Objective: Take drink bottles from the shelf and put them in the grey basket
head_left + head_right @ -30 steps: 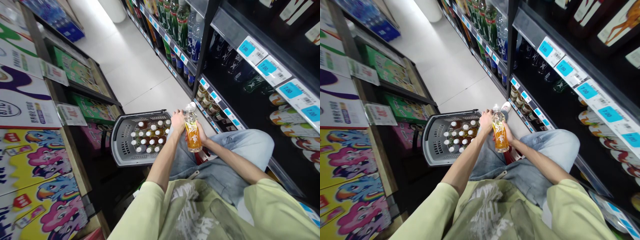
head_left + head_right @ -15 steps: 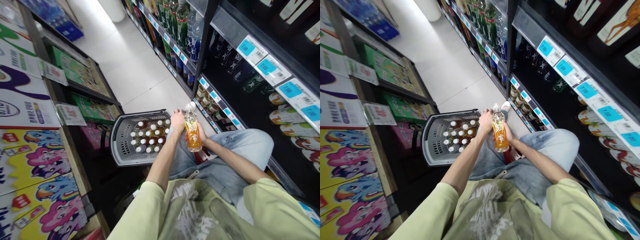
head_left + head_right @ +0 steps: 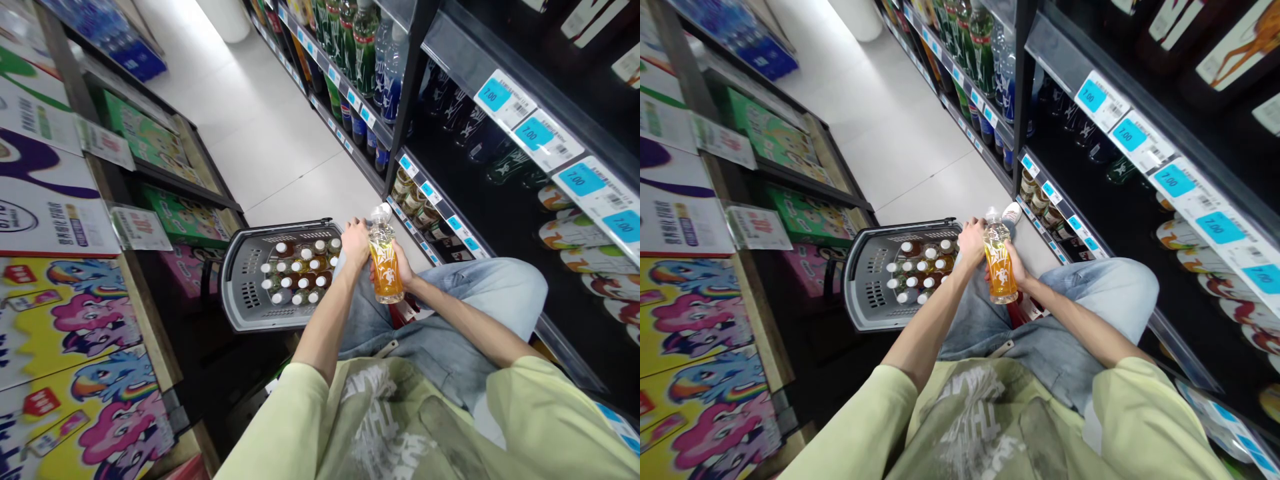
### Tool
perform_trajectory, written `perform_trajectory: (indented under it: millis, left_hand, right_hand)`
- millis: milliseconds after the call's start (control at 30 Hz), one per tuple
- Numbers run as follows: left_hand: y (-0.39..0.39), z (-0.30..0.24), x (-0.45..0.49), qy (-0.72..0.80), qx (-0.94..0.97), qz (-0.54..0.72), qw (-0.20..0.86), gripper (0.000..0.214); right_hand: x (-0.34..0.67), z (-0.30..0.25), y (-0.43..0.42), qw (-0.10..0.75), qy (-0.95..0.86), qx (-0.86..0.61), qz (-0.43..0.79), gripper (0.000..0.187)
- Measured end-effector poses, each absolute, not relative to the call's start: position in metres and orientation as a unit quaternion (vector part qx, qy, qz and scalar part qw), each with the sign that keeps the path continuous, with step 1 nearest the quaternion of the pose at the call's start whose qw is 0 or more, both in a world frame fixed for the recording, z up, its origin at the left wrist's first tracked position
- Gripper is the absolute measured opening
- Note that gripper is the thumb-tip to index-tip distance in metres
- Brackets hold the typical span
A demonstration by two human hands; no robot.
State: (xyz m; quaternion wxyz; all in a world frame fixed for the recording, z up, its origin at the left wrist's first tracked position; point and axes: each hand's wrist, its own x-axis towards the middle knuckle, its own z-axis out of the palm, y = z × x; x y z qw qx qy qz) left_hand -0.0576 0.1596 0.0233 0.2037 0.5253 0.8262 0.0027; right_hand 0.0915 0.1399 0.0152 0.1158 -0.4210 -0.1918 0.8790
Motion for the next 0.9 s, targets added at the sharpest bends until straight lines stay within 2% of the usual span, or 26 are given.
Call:
perform_trajectory:
  millis: [533,733,900]
  left_hand:
    - [0.159,0.031,-0.056,0.826,0.518,-0.003,0.221,0.038]
    - [0.157,0.038,-0.054,0.824,0.52,-0.027,0.225,0.037]
    - [0.157,0.039,-0.055,0.819,0.527,-0.029,0.227,0.035]
  right_hand:
    - [0.093,0.019,0.137,0.135,-0.144,-0.425,0.883,0.082]
    - [0.097,0.021,0.138,0.098,-0.114,-0.384,0.911,0.07]
    - [0.099,0.023,0.143,0.055,-0.121,-0.383,0.914,0.069]
